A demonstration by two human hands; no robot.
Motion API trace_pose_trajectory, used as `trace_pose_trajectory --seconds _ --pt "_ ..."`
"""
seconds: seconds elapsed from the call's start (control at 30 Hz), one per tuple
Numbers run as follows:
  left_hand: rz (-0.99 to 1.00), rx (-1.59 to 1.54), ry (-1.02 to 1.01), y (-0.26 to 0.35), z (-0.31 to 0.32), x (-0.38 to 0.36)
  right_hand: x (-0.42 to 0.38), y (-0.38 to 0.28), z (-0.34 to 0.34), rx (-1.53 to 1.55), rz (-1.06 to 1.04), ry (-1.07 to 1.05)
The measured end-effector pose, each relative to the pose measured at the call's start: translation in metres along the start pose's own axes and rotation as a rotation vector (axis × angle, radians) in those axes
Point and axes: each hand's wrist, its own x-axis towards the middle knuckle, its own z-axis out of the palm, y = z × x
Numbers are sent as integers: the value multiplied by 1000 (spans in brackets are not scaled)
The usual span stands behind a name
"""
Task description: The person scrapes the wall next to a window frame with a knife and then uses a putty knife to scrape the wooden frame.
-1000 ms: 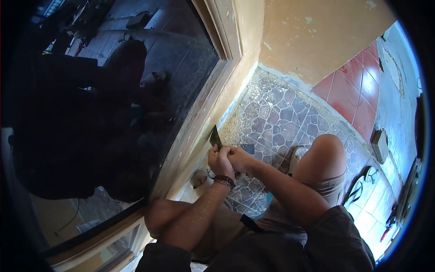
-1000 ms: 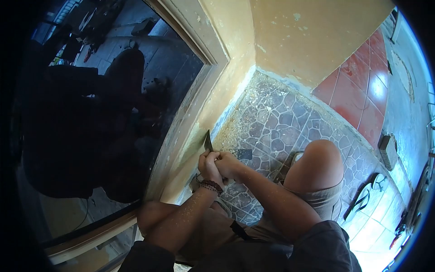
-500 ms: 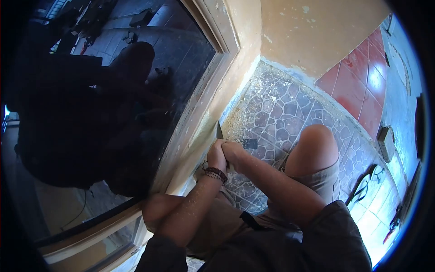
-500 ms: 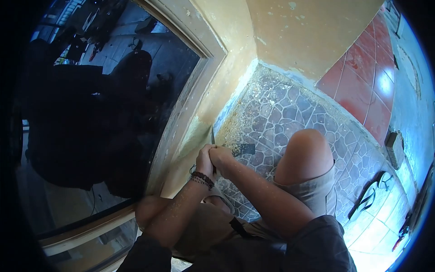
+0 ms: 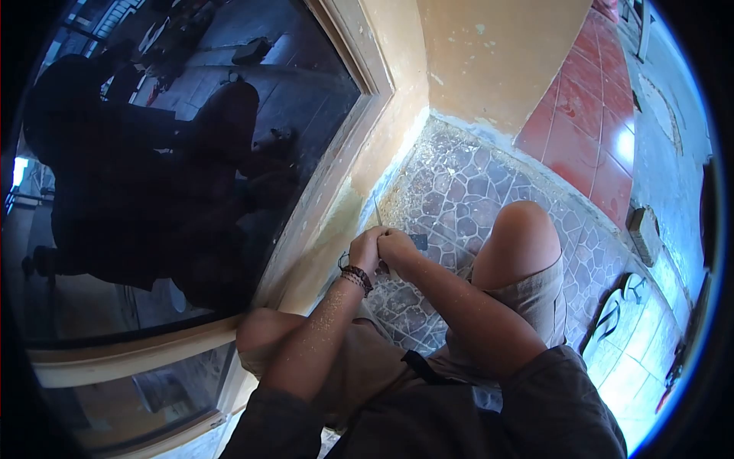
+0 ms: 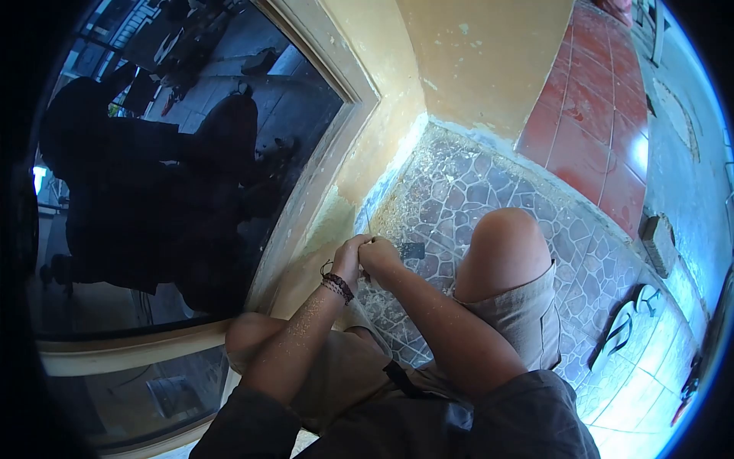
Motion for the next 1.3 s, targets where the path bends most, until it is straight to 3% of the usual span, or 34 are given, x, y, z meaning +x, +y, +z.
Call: trace_pose_trajectory --seconds 0.33,0.43,0.53,0.63,0.73,0.93,1.03,1.1,1.17,1.2,1.27,1.3 --pt "250 119 -187 -10 -21 -29 -32 15 -2 -80 -166 47" --pt "341 338 -262 -15 -38 -21 -28 14 -8 47 -12 -26" --pt "364 367 -260 -16 -43 -30 -27 17 -15 38 75 -101" --pt "251 332 -233 -6 -43 -52 -48 33 3 508 119 6" --pt "455 522 -196 -22 -46 -33 -47 50 16 478 144 61" --pt "409 781 -114 -41 -37 -21 -15 78 8 101 -8 -180" --pt "561 822 -2 -37 -30 -11 -17 63 17 217 -4 -140" --pt "604 836 34 -37 -29 -4 -4 77 21 -7 -313 -139" --pt "565 862 6 -36 -29 3 16 91 22 -44 -391 -134" --pt "518 879 -45 -34 -29 1 27 98 21 24 -316 -138" --pt "421 901 -138 -22 -28 -15 52 119 20 -19 -511 -69" --pt "486 879 -137 -19 -29 -23 66 133 21 -129 -781 6"
